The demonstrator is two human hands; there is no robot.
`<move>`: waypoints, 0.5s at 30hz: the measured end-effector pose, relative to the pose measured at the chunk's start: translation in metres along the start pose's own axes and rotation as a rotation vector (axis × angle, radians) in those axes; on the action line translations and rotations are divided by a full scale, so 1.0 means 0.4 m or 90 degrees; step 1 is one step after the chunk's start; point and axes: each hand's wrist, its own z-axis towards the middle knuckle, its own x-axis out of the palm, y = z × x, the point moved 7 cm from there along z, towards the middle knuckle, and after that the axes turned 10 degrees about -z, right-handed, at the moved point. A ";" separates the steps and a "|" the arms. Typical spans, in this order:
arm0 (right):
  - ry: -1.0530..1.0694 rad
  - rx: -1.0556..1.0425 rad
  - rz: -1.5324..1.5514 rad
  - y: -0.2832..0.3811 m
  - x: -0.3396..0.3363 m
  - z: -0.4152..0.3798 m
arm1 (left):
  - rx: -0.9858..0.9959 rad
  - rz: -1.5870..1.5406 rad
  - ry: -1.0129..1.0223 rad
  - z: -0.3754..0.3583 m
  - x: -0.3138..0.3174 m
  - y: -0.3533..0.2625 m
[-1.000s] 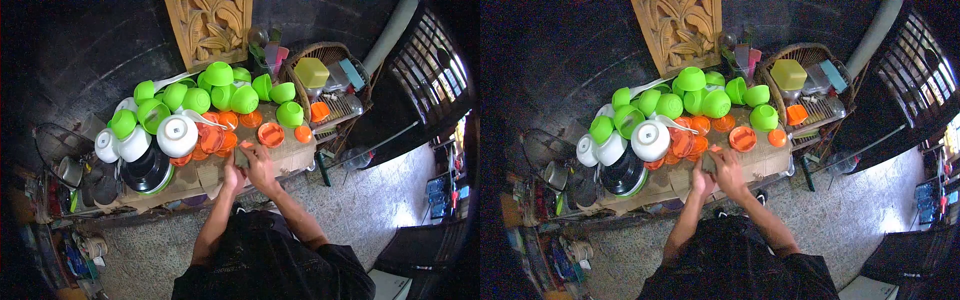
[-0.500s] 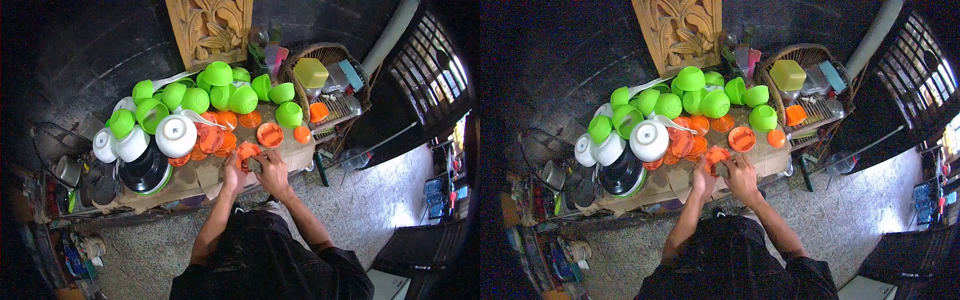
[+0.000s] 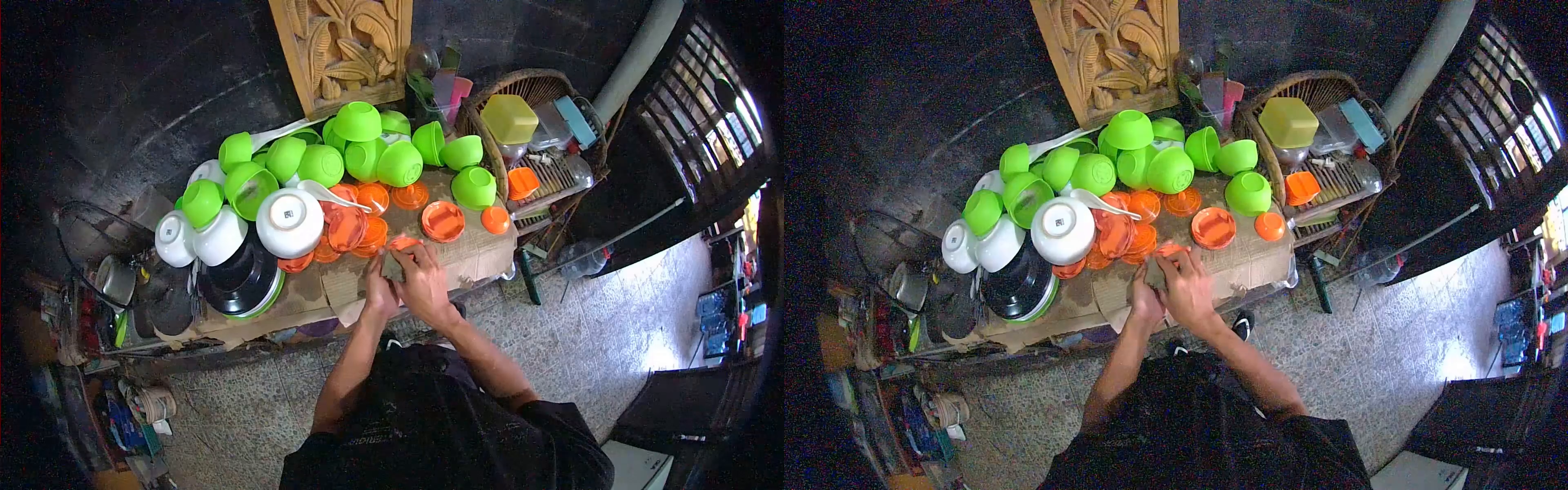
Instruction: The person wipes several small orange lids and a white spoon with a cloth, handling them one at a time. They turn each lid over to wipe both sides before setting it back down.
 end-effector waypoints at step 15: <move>0.023 0.025 -0.020 -0.098 -0.084 -0.069 | 0.030 0.077 -0.041 -0.027 0.054 0.007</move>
